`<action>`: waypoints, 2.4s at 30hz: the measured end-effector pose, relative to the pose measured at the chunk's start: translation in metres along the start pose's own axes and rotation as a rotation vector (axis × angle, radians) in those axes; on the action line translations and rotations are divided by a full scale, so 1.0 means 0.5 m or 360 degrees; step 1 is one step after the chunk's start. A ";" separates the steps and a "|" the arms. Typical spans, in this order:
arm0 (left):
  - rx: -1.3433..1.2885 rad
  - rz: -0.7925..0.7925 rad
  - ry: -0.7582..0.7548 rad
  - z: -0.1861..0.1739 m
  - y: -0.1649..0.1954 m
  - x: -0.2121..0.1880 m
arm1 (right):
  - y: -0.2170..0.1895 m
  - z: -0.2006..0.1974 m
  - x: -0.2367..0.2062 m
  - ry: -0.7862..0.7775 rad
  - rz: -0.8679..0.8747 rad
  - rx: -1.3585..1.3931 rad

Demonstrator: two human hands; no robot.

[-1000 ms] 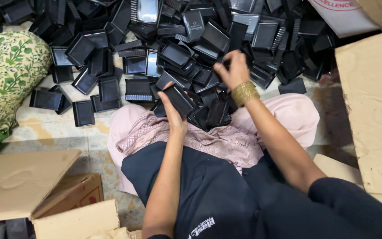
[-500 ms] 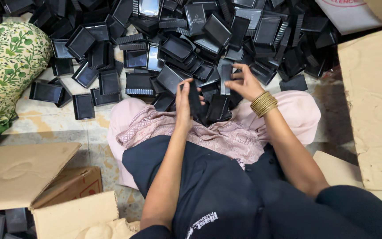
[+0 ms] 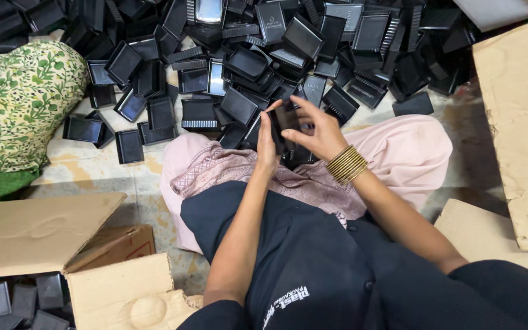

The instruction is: The person sits on the floor among a large pile of black plastic boxes, picks up individual boxes by hand, opens and closes them, and stacks or sets them aside while sorting through the pile. Another worker nearby handles boxes from the same pile.

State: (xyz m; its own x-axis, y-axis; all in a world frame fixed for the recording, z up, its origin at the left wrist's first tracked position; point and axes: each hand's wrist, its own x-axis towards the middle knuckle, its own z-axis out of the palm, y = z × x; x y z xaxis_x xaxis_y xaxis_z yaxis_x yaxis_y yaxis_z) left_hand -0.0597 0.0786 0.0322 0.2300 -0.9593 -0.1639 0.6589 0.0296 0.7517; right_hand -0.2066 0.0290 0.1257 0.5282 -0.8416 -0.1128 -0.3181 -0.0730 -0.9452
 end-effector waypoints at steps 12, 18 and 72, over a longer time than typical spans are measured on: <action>0.0198 0.0229 0.0012 0.006 0.000 -0.007 | -0.008 0.029 -0.013 -0.0019 -0.0147 -0.0165; 0.0091 0.0222 -0.0042 0.013 0.013 -0.012 | -0.016 0.028 -0.016 -0.0032 -0.0144 -0.0084; 0.0665 0.0293 0.0527 -0.061 0.007 0.012 | 0.168 -0.483 -0.056 0.0936 -0.0428 0.0703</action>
State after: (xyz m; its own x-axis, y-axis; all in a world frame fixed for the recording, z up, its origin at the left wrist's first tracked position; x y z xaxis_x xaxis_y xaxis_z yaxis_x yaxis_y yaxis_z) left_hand -0.0342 0.0815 0.0146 0.5710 -0.8076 -0.1474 0.2626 0.0096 0.9649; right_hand -0.4382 -0.0830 0.1236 -0.0005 -0.9796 0.2012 0.1698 -0.1984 -0.9653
